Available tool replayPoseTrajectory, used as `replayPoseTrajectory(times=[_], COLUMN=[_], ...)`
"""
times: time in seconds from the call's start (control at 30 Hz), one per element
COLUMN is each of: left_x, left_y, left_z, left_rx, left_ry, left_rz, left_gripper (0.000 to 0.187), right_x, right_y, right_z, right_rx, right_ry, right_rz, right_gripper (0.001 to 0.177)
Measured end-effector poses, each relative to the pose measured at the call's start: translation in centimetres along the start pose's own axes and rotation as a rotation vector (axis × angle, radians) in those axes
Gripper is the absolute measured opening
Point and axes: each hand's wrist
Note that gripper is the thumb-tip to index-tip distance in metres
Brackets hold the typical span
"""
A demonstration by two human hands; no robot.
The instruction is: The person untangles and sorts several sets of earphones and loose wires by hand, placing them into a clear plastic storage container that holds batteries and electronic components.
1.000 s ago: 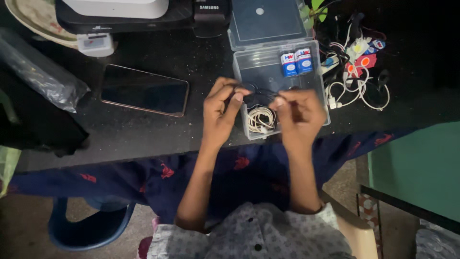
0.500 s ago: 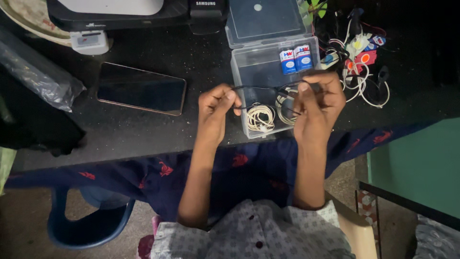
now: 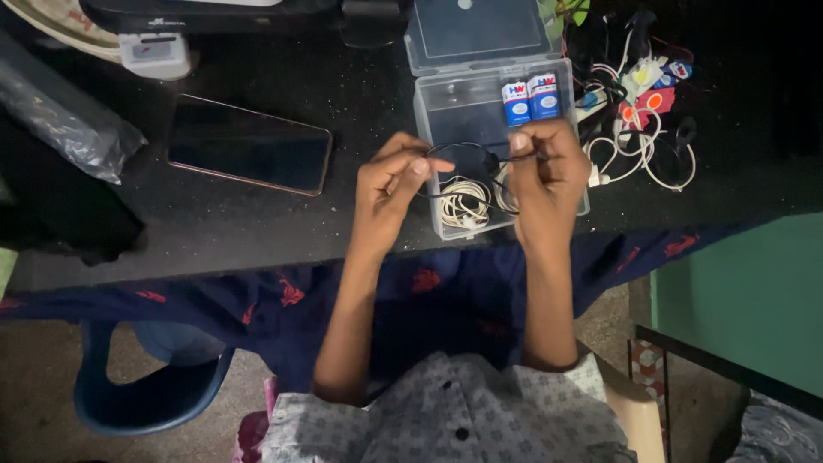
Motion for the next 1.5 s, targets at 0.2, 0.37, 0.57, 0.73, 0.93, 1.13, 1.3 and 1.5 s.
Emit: replayPoseTrajectory(times=[0.2,0.37,0.57,0.73,0.93,1.13,1.3,1.5], left_x=[-0.6,-1.0,-0.9,-1.0,-1.4,-1.3,-1.1,-1.4], left_y=[-0.1,0.0,0.3,0.0,0.3,0.6,0.6,0.5], left_z=[0.1,-0.4,-1.5,-1.4,-1.9,-2.2,-2.4,-1.8], left_rx=[0.030,-0.029,-0.220,-0.181,-0.149,-0.123,-0.145,-0.283], left_ry=[0.130,0.302,0.579,0.615,0.851,1.082,1.118,1.099], left_rz=[-0.009,-0.097,-0.139,-0.103,-0.190,-0.253,-0.230,-0.312], left_gripper=[0.028,0.037,0.043,0.041,0.037,0.035,0.033,0.035], right_x=[-0.3,-1.0,-1.3,-1.0,-0.8,-2.6,-3.7,-3.8], right_y=[0.2,0.2,0.1,0.0,-0.1,0.0,0.5,0.7], right_z=[-0.2,0.1,0.2,-0.1,-0.1,1.0,2.5,2.2], right_rx=[-0.085,-0.125,-0.136,-0.206,-0.282,-0.342,-0.345,-0.368], right_ry=[0.026,0.019,0.092,0.122,0.239,0.606,0.753,0.669], right_rz=[0.016,0.025,0.065,-0.023,-0.028,-0.329,-0.315,-0.360], right_gripper=[0.012,0.013,0.025,0.033,0.033,0.018,0.032,0.055])
Point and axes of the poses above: each hand's wrist, its own y-axis away from the middle knuckle, its own z-axis out of the palm, x = y × z, and after that the axes turned 7 degrees about y, right-handed
